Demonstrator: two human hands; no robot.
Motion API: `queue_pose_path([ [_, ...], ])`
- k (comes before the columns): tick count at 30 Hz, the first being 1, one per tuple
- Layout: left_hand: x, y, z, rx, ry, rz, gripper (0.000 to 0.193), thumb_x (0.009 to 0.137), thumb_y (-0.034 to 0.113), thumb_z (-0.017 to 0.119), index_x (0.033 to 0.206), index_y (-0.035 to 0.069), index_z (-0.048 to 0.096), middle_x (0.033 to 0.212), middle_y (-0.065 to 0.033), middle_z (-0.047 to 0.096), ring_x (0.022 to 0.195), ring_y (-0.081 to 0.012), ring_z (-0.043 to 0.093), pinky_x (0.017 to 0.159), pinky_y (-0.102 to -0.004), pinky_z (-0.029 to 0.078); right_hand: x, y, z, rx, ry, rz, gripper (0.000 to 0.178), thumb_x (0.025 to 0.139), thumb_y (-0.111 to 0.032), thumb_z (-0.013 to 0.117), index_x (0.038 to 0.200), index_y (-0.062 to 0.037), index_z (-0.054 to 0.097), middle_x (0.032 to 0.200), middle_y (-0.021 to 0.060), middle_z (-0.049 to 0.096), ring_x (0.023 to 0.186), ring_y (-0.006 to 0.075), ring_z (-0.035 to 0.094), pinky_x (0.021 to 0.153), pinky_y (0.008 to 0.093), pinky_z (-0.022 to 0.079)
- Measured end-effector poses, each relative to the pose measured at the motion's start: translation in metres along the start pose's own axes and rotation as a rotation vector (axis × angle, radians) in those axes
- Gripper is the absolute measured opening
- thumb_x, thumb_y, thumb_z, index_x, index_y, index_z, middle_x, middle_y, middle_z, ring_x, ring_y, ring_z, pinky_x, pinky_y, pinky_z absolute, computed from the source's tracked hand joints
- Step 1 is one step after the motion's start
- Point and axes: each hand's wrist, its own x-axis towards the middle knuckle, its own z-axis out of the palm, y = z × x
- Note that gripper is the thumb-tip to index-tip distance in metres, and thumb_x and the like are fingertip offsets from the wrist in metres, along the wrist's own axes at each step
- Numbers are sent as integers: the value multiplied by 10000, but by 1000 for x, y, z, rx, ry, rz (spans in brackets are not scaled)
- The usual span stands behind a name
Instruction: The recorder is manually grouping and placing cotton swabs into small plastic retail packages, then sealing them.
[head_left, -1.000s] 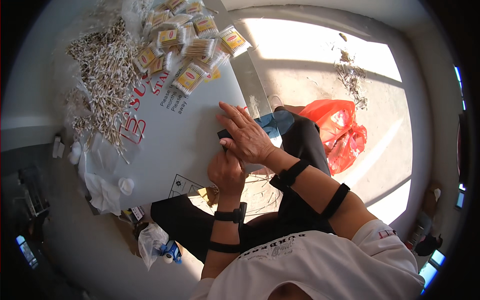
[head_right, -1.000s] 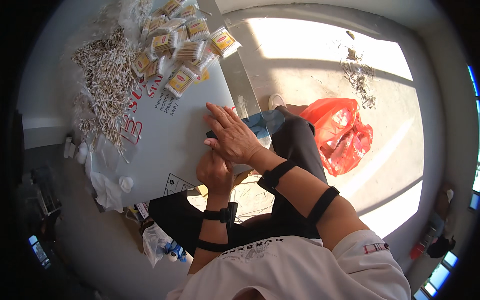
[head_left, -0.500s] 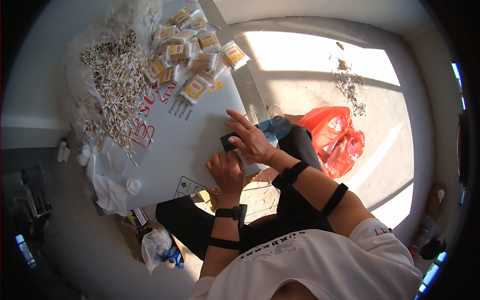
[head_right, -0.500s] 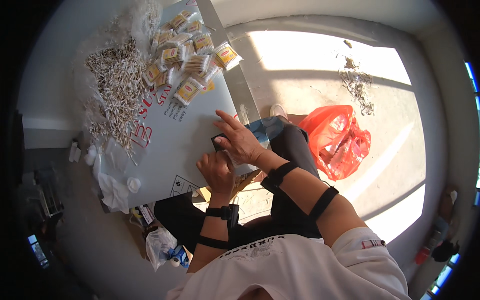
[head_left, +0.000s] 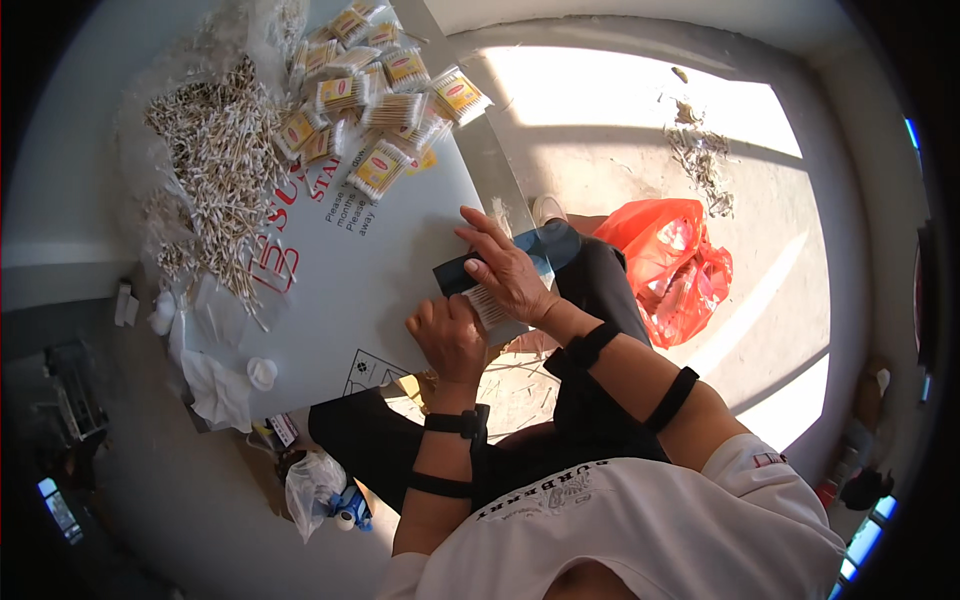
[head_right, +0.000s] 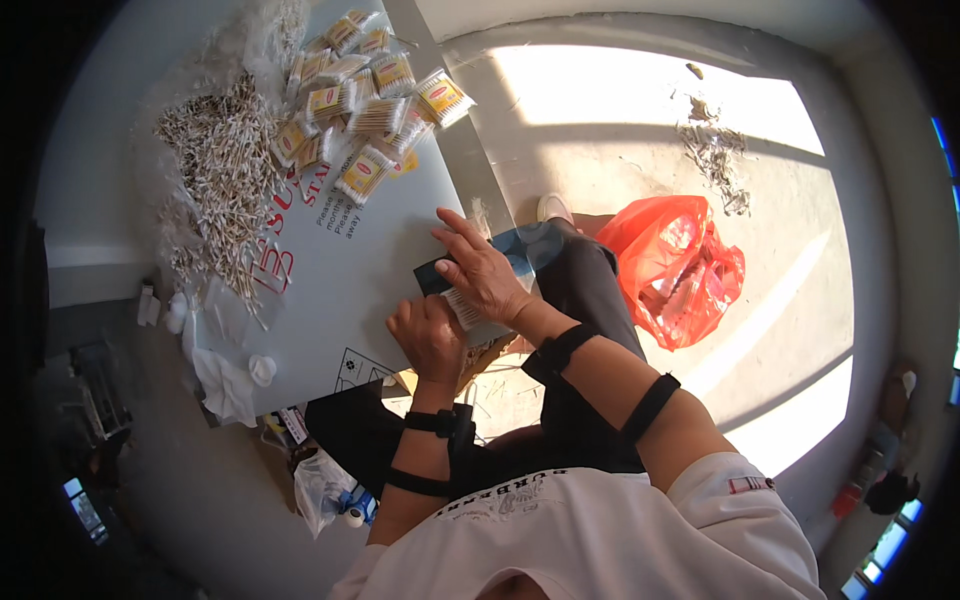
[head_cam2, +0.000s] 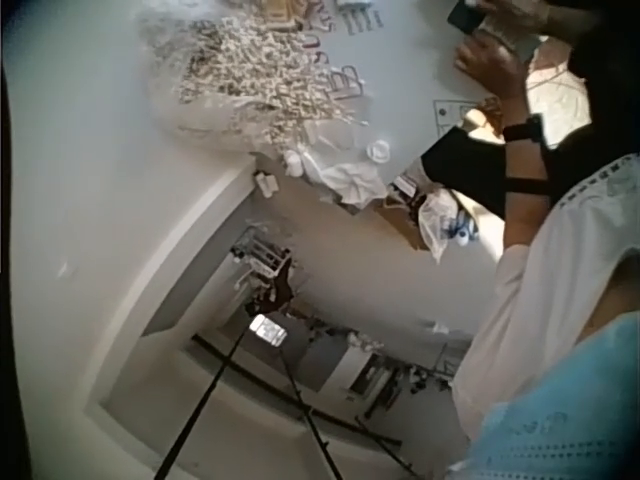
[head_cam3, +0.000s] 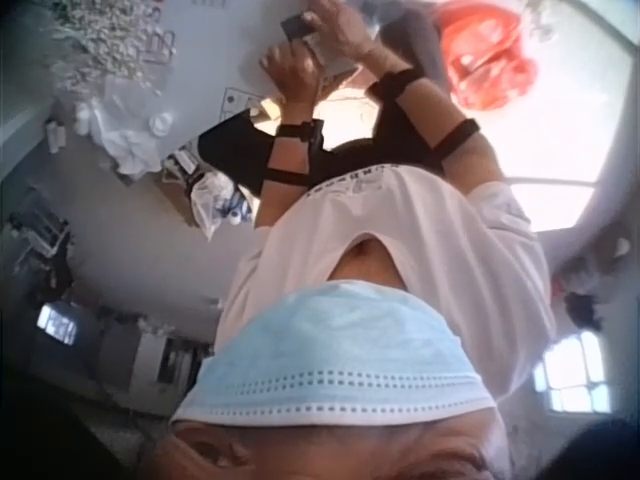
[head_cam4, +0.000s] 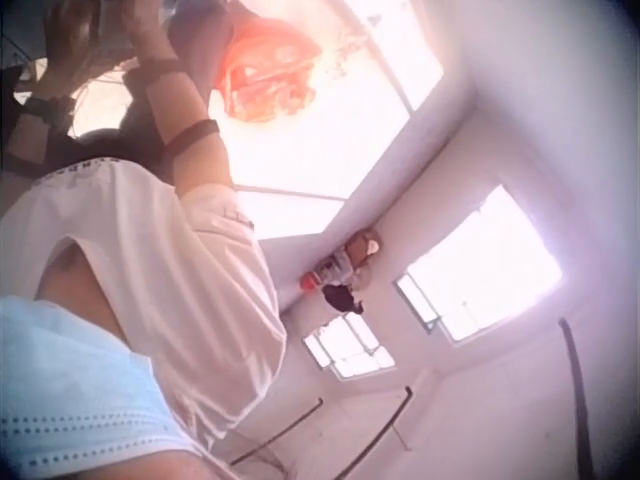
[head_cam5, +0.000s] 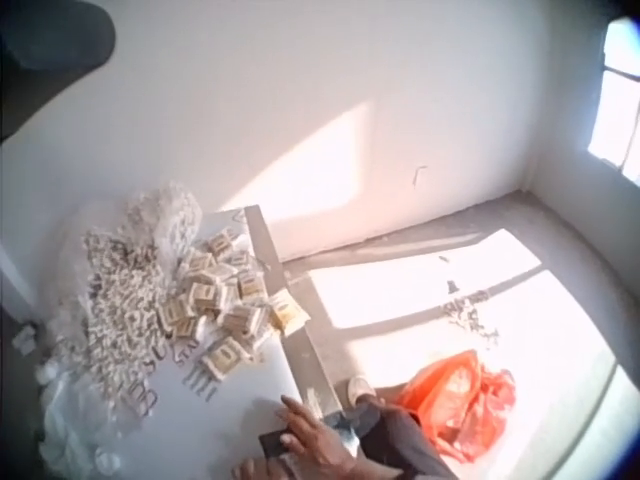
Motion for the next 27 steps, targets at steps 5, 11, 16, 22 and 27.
queue_pose_path([
  [5,0,-2,0,-30,26,14,134,818,94,581,717,81,494,683,-80,496,733,-289,491,687,-424,348,0,-6,7,-331,56,-201,461,885,-169,587,1296,2,463,1483,170,297,1327,359,362,1081,417,344],
  [11,2,1,-3,-42,32,19,161,866,134,564,745,45,507,701,-115,510,723,-306,477,675,-430,345,0,-8,9,-460,-50,-232,543,871,-259,590,1314,17,438,1490,176,283,1353,355,323,1130,444,264],
  [16,0,1,-2,-13,31,18,182,899,161,533,785,19,522,710,-126,516,709,-306,468,671,-430,343,2,-2,15,-621,-124,-207,666,932,-475,432,1410,-20,341,1515,196,226,1399,338,244,1164,445,153],
  [22,-1,1,-4,-31,43,4,156,890,155,525,805,25,536,708,-115,516,704,-302,467,674,-426,344,2,-6,19,-662,-121,-176,684,952,-547,324,1430,-58,324,1518,183,232,1401,330,241,1164,453,132],
  [27,-3,0,-1,-26,16,12,93,828,99,562,756,73,511,697,-87,511,712,-297,480,675,-427,346,1,-2,2,53,96,5,455,993,-343,441,1340,-51,470,1460,163,356,1334,306,377,1089,357,310],
])
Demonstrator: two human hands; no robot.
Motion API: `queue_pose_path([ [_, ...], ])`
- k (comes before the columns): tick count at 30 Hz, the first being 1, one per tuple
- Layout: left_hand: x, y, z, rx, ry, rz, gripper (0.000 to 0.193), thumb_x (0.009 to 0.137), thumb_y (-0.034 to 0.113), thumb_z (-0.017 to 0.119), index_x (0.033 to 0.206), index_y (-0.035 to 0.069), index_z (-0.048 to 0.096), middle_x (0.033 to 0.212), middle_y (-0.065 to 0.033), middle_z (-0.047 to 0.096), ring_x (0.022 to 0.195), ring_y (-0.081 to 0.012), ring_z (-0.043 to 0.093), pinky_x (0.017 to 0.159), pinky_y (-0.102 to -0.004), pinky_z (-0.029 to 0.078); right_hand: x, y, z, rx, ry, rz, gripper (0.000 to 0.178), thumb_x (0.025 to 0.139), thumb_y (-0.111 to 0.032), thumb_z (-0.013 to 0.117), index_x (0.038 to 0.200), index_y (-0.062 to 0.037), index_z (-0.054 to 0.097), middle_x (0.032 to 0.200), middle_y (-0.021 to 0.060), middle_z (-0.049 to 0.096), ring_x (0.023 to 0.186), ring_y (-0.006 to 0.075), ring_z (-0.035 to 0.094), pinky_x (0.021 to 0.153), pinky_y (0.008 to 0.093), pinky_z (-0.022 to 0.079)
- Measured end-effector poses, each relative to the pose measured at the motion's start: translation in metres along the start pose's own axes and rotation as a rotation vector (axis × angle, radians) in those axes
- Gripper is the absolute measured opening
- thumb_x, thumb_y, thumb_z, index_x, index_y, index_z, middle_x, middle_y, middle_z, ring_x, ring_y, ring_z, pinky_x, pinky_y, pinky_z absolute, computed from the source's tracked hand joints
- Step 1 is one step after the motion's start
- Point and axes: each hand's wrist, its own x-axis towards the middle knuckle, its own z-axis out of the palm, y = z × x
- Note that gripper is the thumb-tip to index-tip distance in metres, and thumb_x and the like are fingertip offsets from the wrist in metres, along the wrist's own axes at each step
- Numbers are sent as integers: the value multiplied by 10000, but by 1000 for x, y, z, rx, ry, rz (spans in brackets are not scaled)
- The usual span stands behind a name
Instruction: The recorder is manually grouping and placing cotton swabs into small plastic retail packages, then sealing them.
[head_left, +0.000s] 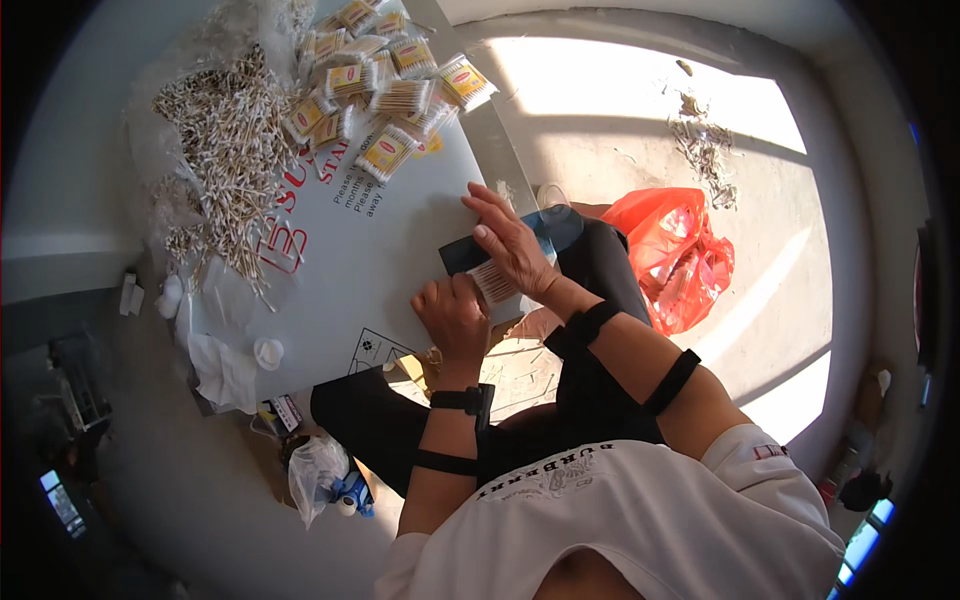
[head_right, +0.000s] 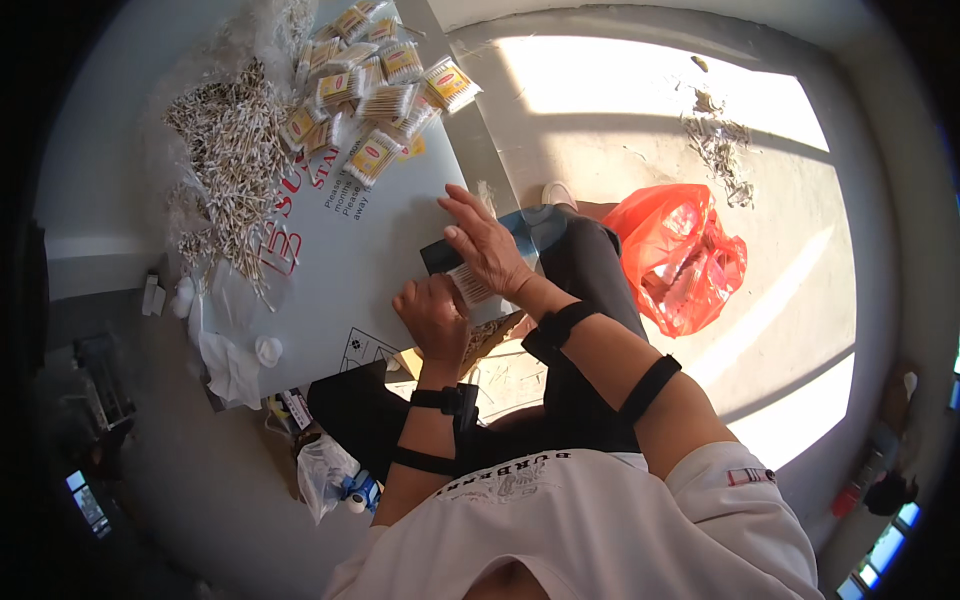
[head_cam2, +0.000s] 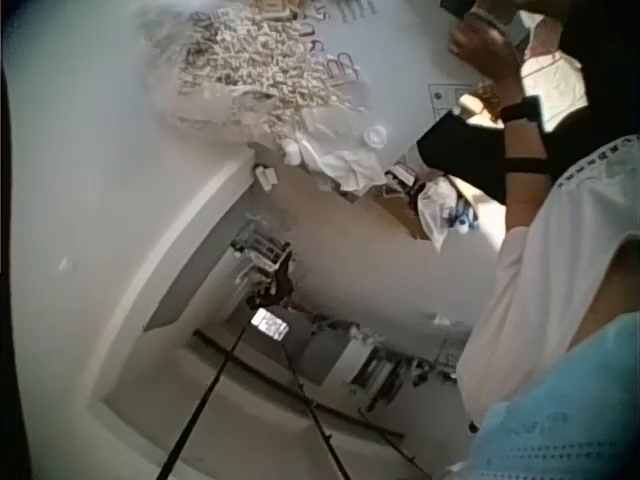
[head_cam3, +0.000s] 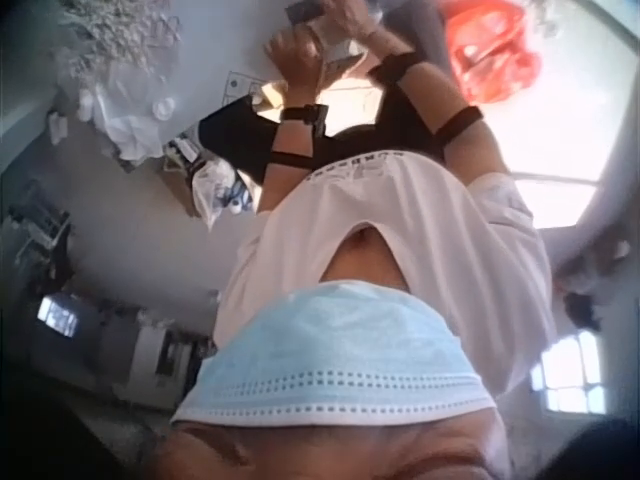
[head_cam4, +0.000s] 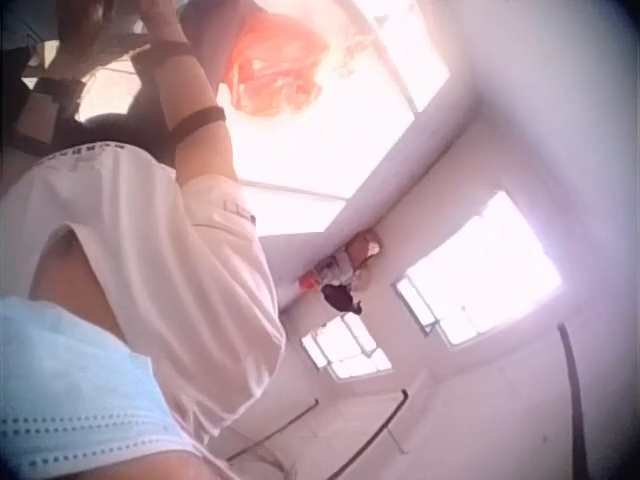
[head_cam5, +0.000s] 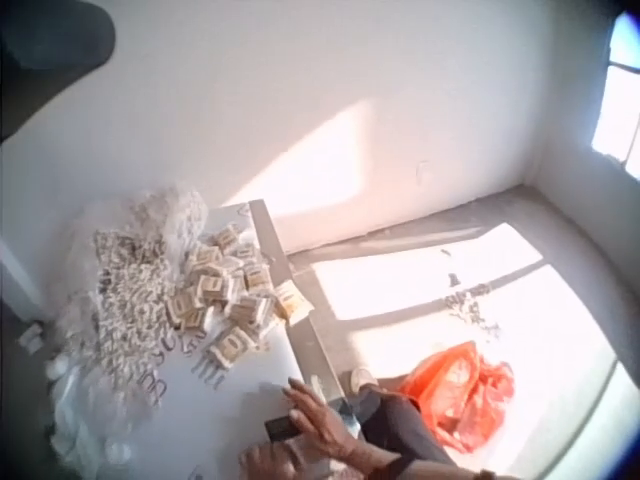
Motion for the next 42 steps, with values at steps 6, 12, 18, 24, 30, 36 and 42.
queue_pose_path([
  [6,2,-2,1,61,21,28,152,781,46,589,709,91,463,684,-69,509,727,-299,501,657,-434,352,-36,14,-27,512,609,379,276,980,-225,522,1110,11,581,1006,70,635,913,134,608,808,251,483],
  [12,2,-4,2,47,100,42,165,836,73,567,715,73,455,694,-112,522,735,-336,511,642,-442,375,-90,-5,-11,560,504,507,232,927,-200,616,1045,-2,595,881,56,644,786,106,623,654,222,487],
  [18,-12,21,-24,-772,31,-489,297,998,212,471,743,65,432,719,-6,463,706,-123,469,626,-302,415,-96,-30,-12,750,382,766,296,812,-230,759,981,-25,629,739,-12,605,566,69,501,469,197,348],
  [24,-11,44,-37,-1295,162,-647,297,1014,219,454,751,85,418,716,54,409,684,-50,371,637,-210,353,-95,-44,-3,1211,269,750,220,816,-170,748,957,-45,634,682,-25,556,522,61,449,445,193,312],
  [30,-19,35,-47,-1311,68,-647,184,998,186,488,857,73,521,861,22,522,779,-47,463,690,-207,385,-91,-59,5,974,278,277,132,821,-42,706,943,0,675,800,11,594,677,68,535,597,211,424],
  [36,12,38,-80,-973,30,-266,304,862,151,643,1146,58,584,1178,-45,579,1064,-147,522,808,-281,412,-90,-62,-13,545,272,18,227,798,34,685,1023,12,664,941,49,561,762,93,562,652,224,460],
  [42,44,45,-103,-692,-200,165,399,664,77,783,1032,49,630,1049,-77,618,1038,-247,539,891,-366,436,-89,-58,-17,486,166,-3,276,785,70,654,1057,24,647,1058,77,562,916,114,585,761,219,490],
])
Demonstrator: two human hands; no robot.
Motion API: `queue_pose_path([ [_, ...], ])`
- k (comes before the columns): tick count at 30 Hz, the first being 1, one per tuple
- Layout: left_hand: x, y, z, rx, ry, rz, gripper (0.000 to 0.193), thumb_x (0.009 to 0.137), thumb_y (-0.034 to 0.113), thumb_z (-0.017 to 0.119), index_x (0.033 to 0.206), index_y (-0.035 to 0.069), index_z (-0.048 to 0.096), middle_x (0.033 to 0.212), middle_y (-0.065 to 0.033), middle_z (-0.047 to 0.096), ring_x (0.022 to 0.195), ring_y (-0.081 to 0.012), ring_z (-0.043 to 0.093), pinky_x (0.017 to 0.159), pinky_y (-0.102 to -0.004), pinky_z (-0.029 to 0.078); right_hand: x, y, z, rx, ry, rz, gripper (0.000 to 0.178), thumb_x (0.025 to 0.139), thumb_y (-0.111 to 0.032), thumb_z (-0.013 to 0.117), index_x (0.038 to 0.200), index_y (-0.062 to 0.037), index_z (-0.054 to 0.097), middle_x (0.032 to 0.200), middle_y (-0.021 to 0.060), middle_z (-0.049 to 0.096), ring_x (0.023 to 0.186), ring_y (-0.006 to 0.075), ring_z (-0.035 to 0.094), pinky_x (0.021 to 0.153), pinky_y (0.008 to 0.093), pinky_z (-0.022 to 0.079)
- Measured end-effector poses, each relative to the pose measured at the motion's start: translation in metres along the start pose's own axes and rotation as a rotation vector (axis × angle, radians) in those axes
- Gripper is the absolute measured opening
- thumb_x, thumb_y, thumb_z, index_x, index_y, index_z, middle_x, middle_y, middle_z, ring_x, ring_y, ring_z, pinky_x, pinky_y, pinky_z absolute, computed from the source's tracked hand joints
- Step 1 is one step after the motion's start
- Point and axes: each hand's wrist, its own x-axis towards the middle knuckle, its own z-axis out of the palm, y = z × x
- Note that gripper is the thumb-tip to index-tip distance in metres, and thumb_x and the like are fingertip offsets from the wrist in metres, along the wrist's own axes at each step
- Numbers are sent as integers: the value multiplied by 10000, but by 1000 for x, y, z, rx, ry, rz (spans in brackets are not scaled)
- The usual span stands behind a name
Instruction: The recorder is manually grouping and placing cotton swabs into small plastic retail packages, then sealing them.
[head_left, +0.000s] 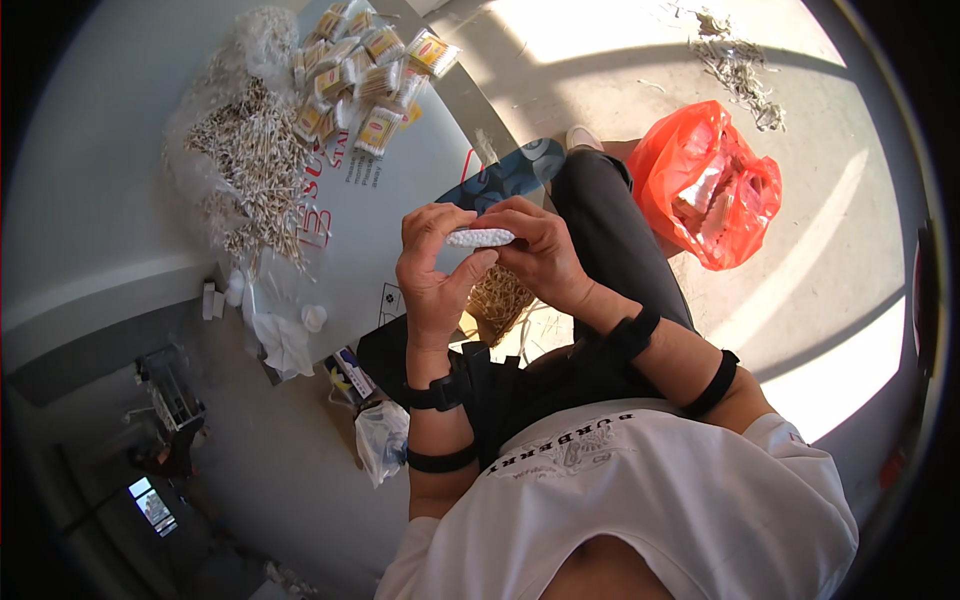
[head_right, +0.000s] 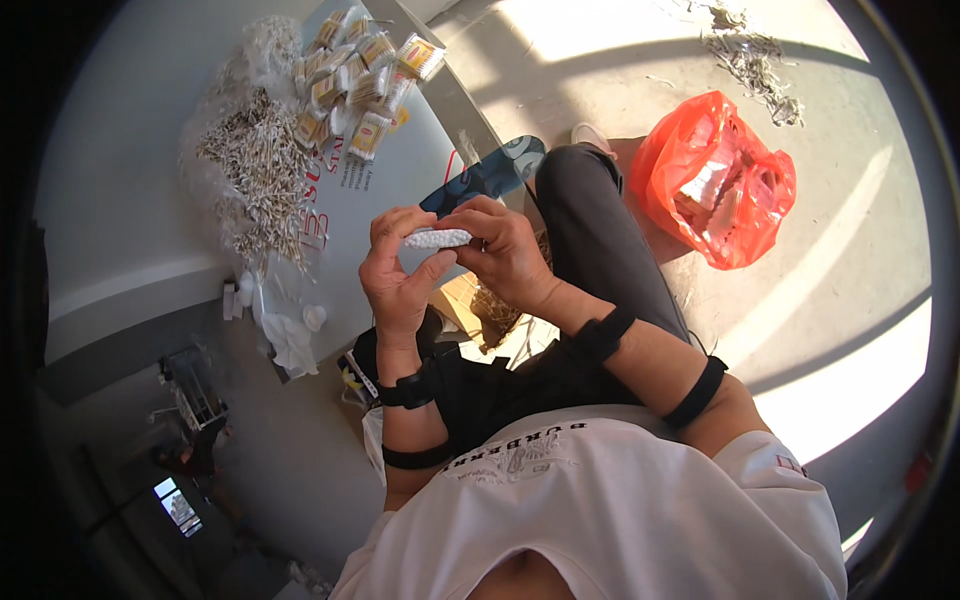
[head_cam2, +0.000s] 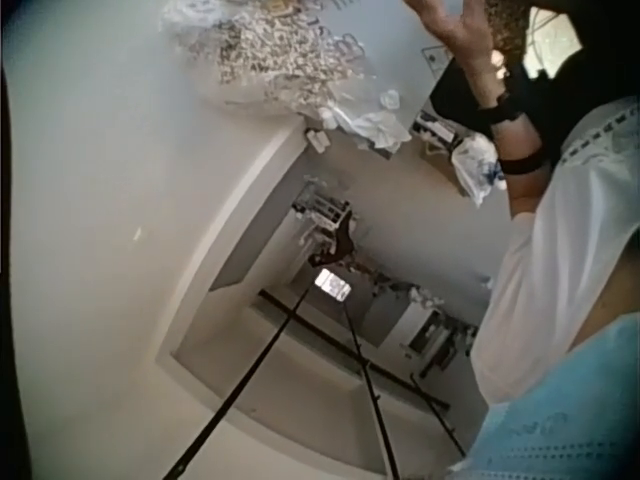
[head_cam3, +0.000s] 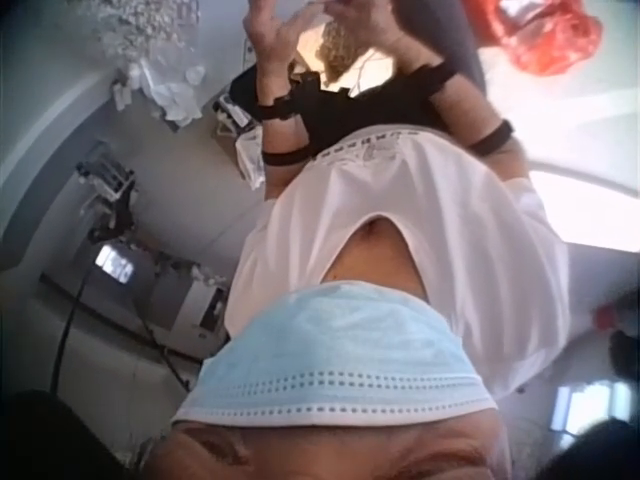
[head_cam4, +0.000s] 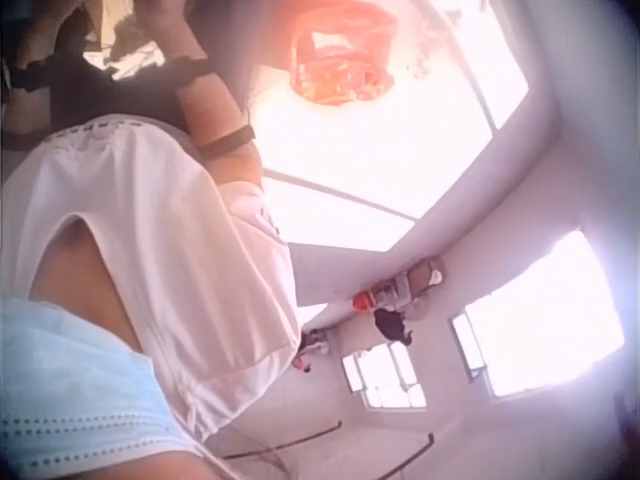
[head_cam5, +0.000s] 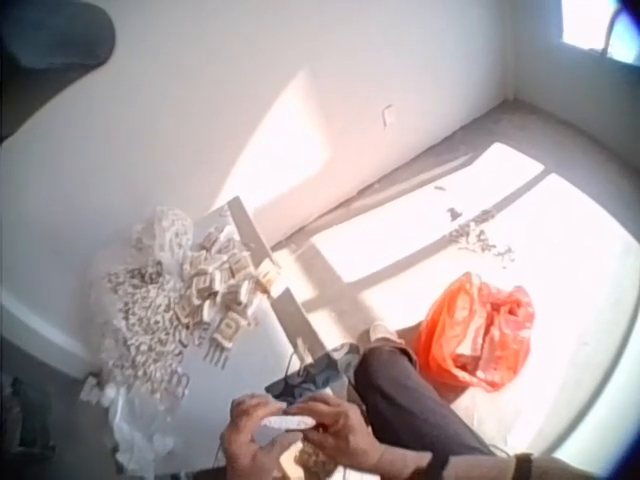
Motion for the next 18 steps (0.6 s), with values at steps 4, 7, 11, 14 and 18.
queue_pose_path([
  [4,3,0,1,-18,12,37,340,618,49,805,921,56,651,931,-55,616,968,-249,556,861,-361,456,0,0,0,0,-32,3,275,775,76,640,1047,36,637,1058,79,565,922,118,588,764,221,488],
  [7,0,-2,2,-28,17,7,304,606,39,803,872,54,656,897,-46,610,946,-242,555,847,-357,463,1,-3,-2,-53,-55,-14,268,773,78,640,1038,40,634,1063,78,566,920,118,590,760,223,486],
  [11,0,-5,1,-71,-3,3,293,602,35,800,857,53,656,872,-38,607,936,-238,555,831,-349,468,0,-2,-1,-73,-56,-40,272,762,80,647,1030,36,637,1045,81,573,911,124,596,750,232,484],
  [14,1,-4,0,-59,-12,47,297,596,25,794,857,53,656,857,-38,605,925,-236,555,826,-345,470,-1,-1,1,-58,-48,-20,277,753,78,652,1026,31,640,1021,86,580,904,142,606,750,249,487],
  [18,4,4,4,-69,-13,-26,308,585,11,795,859,59,664,882,-35,598,943,-234,546,840,-345,463,1,0,1,-128,23,-120,282,705,57,700,980,9,661,933,112,606,789,229,641,689,294,504],
])
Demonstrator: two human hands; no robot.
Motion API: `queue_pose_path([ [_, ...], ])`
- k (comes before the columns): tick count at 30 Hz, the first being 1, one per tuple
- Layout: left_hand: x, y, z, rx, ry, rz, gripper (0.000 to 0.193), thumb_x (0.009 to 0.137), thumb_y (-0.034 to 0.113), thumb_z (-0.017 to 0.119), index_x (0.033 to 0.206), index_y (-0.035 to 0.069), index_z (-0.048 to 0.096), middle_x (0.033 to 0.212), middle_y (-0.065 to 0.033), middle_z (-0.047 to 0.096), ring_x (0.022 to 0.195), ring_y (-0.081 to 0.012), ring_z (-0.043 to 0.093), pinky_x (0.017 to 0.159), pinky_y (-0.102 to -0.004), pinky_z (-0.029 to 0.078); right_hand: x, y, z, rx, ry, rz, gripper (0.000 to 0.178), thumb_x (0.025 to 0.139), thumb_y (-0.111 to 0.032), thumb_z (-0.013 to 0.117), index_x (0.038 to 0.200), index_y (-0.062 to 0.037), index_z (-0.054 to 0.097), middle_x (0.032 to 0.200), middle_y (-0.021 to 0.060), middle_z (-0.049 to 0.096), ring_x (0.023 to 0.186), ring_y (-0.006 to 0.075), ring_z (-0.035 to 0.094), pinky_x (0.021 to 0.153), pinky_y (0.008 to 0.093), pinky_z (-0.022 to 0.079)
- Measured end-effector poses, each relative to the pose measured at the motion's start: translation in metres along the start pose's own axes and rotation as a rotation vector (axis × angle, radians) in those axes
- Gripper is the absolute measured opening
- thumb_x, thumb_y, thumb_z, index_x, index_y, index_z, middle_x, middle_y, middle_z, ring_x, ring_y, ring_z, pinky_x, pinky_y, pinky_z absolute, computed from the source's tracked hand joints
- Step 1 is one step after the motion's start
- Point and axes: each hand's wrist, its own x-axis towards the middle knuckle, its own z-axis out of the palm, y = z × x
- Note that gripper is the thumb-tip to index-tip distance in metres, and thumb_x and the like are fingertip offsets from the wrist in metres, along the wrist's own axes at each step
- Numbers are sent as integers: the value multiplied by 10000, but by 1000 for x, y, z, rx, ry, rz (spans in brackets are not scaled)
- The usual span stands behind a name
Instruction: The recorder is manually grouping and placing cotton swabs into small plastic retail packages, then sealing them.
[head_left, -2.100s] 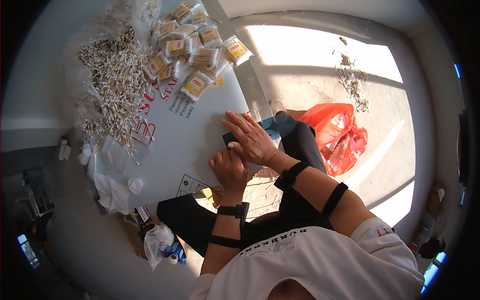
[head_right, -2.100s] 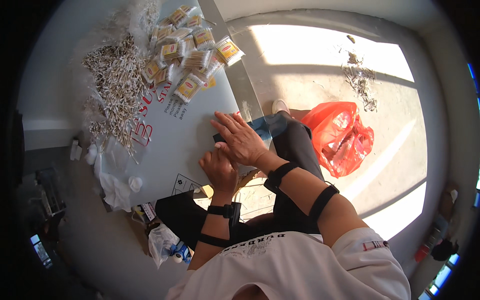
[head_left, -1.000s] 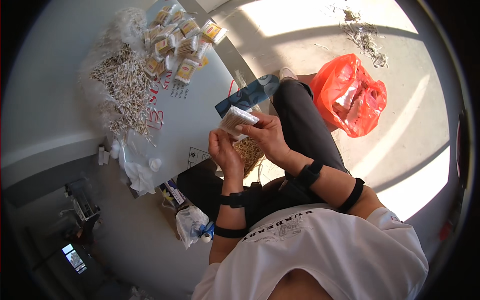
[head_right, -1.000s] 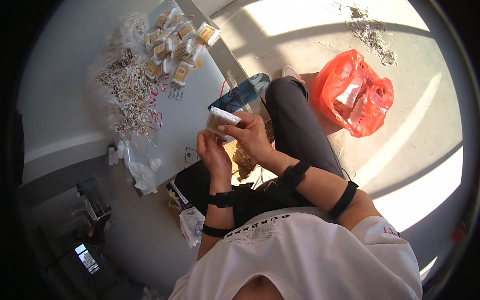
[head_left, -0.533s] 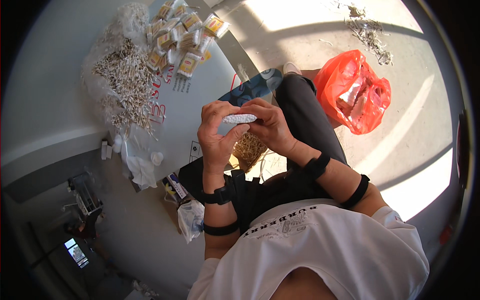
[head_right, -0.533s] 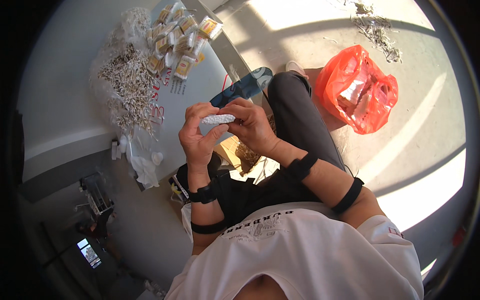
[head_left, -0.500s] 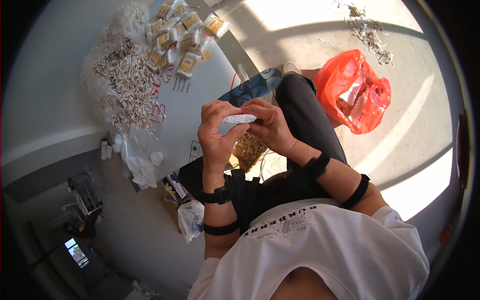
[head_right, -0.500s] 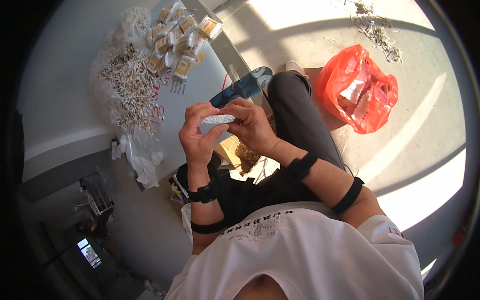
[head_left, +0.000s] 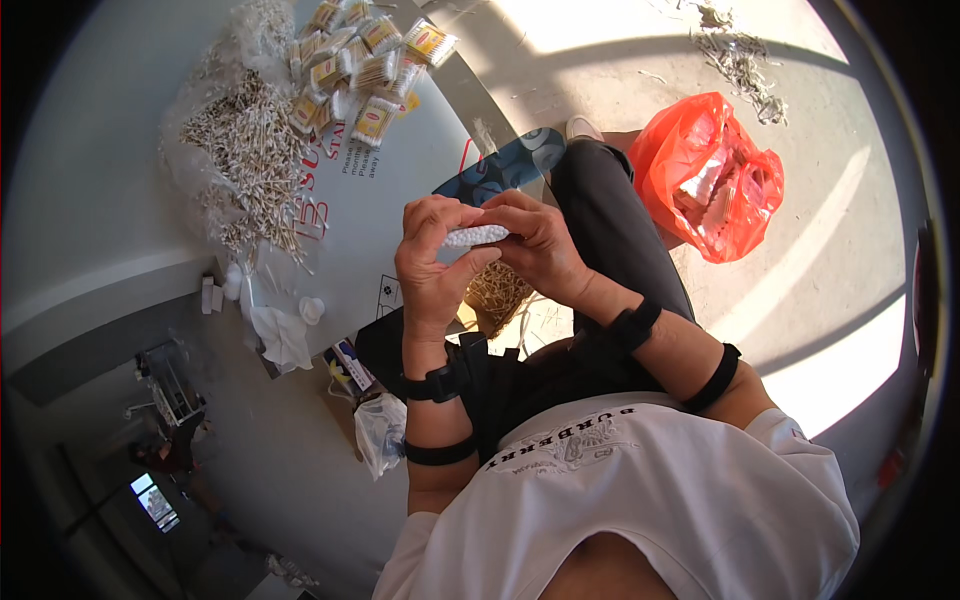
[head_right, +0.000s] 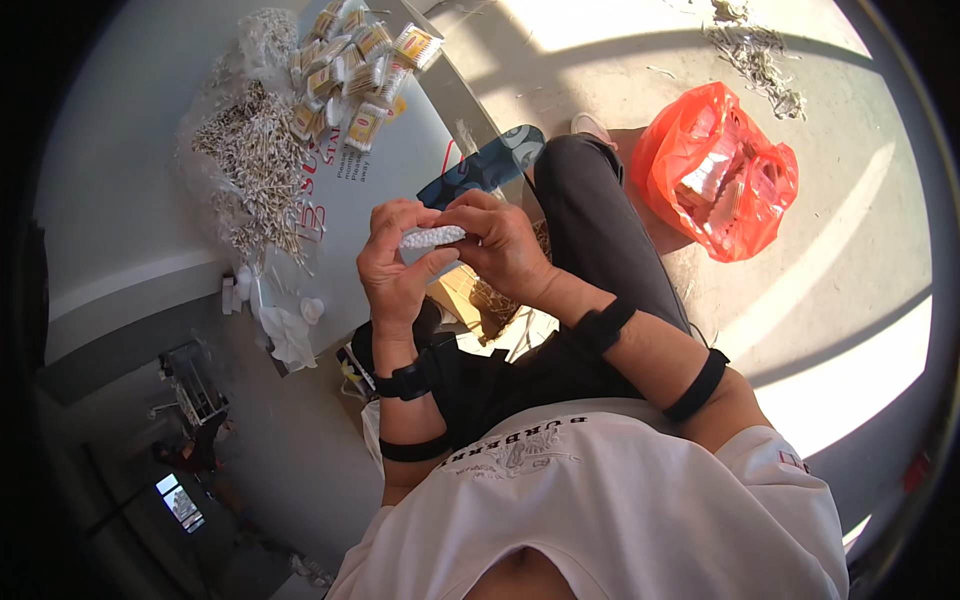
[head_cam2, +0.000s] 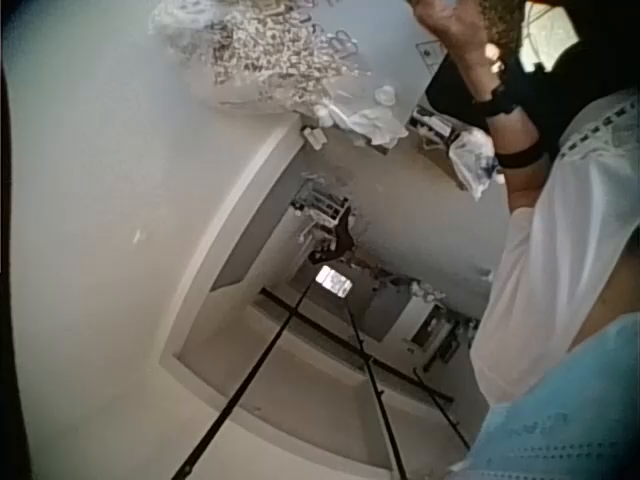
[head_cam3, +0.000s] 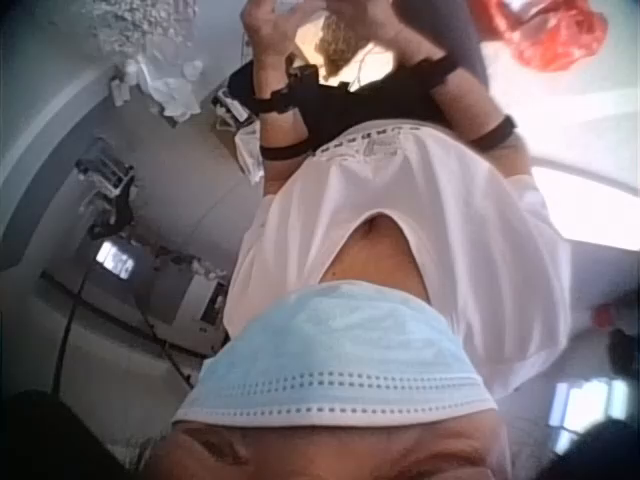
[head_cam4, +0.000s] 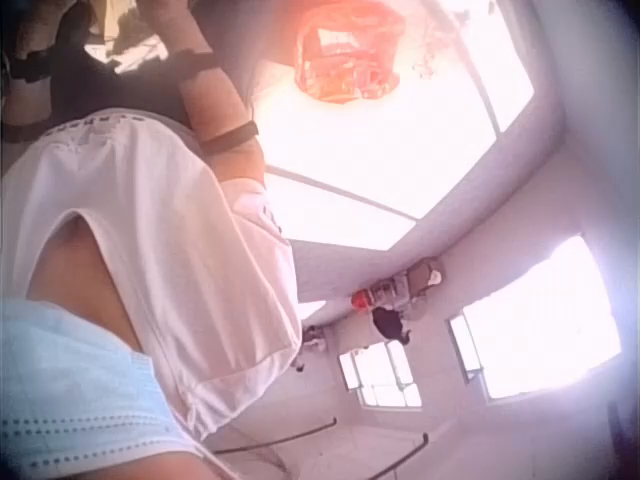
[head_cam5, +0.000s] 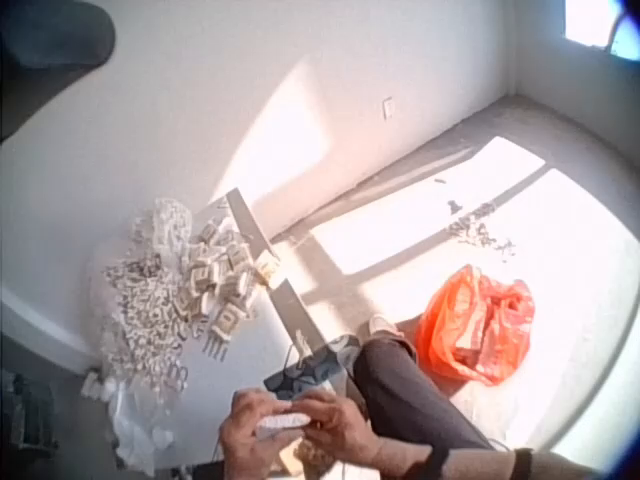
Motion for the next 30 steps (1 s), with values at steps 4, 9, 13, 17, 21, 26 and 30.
queue_pose_path([
  [4,-2,-3,1,11,-16,30,318,580,-5,795,863,71,672,906,-30,592,954,-232,534,841,-347,457,0,-1,0,-87,-48,-23,283,736,57,689,1014,25,646,995,108,600,872,223,636,740,281,496],
  [9,-1,-5,2,7,-23,43,294,588,-13,788,842,74,669,894,-28,594,948,-230,534,835,-348,457,-1,0,-1,-136,-34,-41,280,726,56,699,999,24,649,980,117,606,859,234,641,726,286,500],
  [13,-1,-6,2,21,-49,46,278,597,-13,780,836,66,659,882,-34,599,941,-230,537,834,-343,461,-2,4,-1,-184,-44,-64,284,723,65,695,999,20,652,982,117,606,854,233,645,723,289,507],
  [17,0,-2,5,3,3,-4,292,620,-7,768,884,56,661,914,-38,615,970,-223,543,833,-335,462,0,3,-1,-92,23,-45,280,693,40,729,962,-9,667,903,96,614,752,254,652,664,306,518],
  [21,-10,-19,-5,-88,57,-129,310,685,-5,741,981,46,662,996,-51,636,975,-190,567,820,-307,467,4,3,-5,-83,11,19,279,718,22,739,986,-13,668,885,89,607,743,195,646,662,282,511],
  [26,-19,-32,-2,-264,37,-207,283,770,-42,694,1039,35,651,1044,-69,644,928,-134,600,800,-257,498,5,0,-10,380,-103,331,244,840,-29,687,1079,10,660,979,53,652,800,112,641,708,228,524],
  [30,-20,-30,4,-302,96,-249,238,824,-47,660,1051,25,642,1074,-79,645,942,-123,611,831,-250,508,7,5,-15,607,-82,502,243,894,-91,645,1108,24,651,959,81,680,786,120,656,719,230,540],
])
